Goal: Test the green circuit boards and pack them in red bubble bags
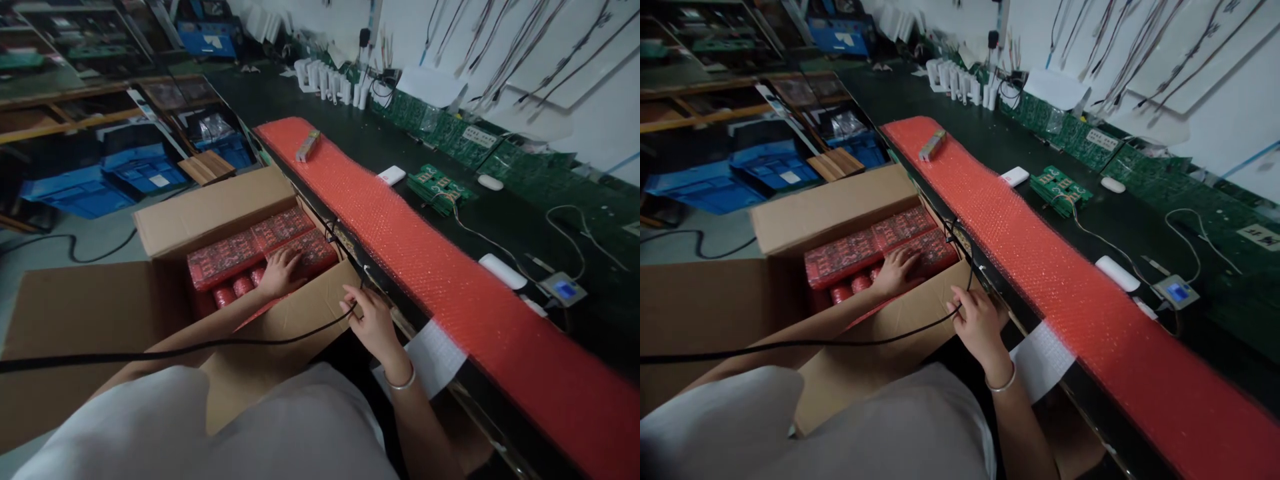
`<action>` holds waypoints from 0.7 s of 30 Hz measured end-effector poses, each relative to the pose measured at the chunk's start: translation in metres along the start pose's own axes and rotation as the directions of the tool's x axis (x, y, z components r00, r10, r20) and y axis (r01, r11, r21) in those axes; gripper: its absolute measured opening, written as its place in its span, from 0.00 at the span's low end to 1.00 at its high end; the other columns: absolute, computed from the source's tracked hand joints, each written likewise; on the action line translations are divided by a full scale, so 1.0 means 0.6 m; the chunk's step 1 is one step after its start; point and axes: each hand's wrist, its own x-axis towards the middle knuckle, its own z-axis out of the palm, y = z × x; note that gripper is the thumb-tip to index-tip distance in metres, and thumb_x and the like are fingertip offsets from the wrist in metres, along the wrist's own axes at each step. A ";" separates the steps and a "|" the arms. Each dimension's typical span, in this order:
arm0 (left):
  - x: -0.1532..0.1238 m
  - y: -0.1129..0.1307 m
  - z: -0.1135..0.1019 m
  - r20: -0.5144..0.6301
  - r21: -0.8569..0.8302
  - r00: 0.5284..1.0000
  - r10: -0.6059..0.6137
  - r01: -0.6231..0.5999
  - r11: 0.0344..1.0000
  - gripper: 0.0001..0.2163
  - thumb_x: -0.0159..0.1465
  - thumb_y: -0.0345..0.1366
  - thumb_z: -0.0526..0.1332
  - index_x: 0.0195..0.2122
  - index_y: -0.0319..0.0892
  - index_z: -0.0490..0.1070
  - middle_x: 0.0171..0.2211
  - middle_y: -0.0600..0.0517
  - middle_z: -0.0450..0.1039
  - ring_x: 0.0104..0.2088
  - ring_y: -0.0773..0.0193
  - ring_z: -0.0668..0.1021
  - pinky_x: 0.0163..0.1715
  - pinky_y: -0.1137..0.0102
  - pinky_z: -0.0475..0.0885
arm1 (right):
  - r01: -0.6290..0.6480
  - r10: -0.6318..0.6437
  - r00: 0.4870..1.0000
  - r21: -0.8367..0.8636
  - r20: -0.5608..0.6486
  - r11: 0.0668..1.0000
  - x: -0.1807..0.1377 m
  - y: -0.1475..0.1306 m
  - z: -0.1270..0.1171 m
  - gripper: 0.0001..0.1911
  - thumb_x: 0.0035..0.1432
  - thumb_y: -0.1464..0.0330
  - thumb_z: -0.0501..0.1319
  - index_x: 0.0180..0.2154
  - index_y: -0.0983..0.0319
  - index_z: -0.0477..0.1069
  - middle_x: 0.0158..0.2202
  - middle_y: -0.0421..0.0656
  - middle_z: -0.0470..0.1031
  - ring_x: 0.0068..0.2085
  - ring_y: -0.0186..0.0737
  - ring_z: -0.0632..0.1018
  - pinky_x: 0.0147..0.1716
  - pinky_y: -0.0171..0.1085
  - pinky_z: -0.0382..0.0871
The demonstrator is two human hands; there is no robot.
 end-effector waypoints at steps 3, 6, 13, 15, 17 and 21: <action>0.035 0.012 -0.005 -0.038 -0.075 0.999 -0.018 0.015 0.997 0.24 0.64 0.47 0.62 0.58 0.41 0.70 0.62 0.36 0.67 0.62 0.42 0.69 0.60 0.48 0.68 | -0.005 0.005 1.000 0.024 0.013 1.000 -0.007 -0.002 0.005 0.32 0.66 0.73 0.57 0.69 0.55 0.56 0.41 0.44 0.80 0.42 0.43 0.81 0.46 0.44 0.78; 0.085 0.009 -0.047 -0.193 -0.247 0.980 -0.053 0.003 0.969 0.17 0.68 0.45 0.56 0.52 0.40 0.72 0.54 0.39 0.72 0.56 0.50 0.75 0.57 0.54 0.72 | -0.031 0.033 0.999 0.044 -0.039 0.999 -0.020 0.001 -0.007 0.43 0.63 0.76 0.55 0.74 0.57 0.38 0.42 0.45 0.80 0.41 0.41 0.81 0.46 0.44 0.79; 0.167 0.099 -0.195 -0.380 -0.490 0.922 0.072 -0.267 0.830 0.10 0.67 0.45 0.58 0.43 0.49 0.74 0.46 0.50 0.75 0.48 0.57 0.79 0.54 0.59 0.75 | -0.172 0.164 0.968 -0.025 -0.188 0.985 -0.084 0.030 -0.098 0.36 0.66 0.73 0.55 0.72 0.57 0.49 0.41 0.44 0.81 0.40 0.40 0.82 0.45 0.42 0.80; 0.179 0.138 -0.215 -0.380 -0.536 0.915 0.138 -0.340 0.773 0.08 0.66 0.44 0.59 0.41 0.52 0.75 0.43 0.53 0.76 0.46 0.58 0.79 0.52 0.59 0.76 | -0.246 0.230 0.940 -0.034 -0.253 0.969 -0.117 0.042 -0.140 0.28 0.66 0.71 0.56 0.66 0.58 0.61 0.40 0.44 0.82 0.41 0.39 0.83 0.46 0.42 0.80; 0.209 0.170 -0.221 -0.354 -0.571 0.914 0.199 -0.380 0.728 0.07 0.65 0.45 0.60 0.40 0.53 0.75 0.40 0.55 0.77 0.44 0.58 0.80 0.49 0.60 0.77 | -0.365 0.326 0.874 -0.044 -0.360 0.930 -0.158 0.056 -0.185 0.20 0.66 0.68 0.58 0.58 0.60 0.71 0.40 0.46 0.83 0.41 0.40 0.84 0.46 0.41 0.80; 0.348 0.226 -0.199 -0.185 -0.538 0.921 0.342 -0.386 0.749 0.14 0.66 0.50 0.57 0.40 0.47 0.76 0.43 0.51 0.79 0.45 0.58 0.80 0.47 0.63 0.77 | -0.594 0.460 0.660 -0.037 -0.594 0.803 -0.248 0.089 -0.266 0.17 0.64 0.58 0.61 0.48 0.63 0.76 0.36 0.48 0.83 0.36 0.42 0.84 0.37 0.40 0.81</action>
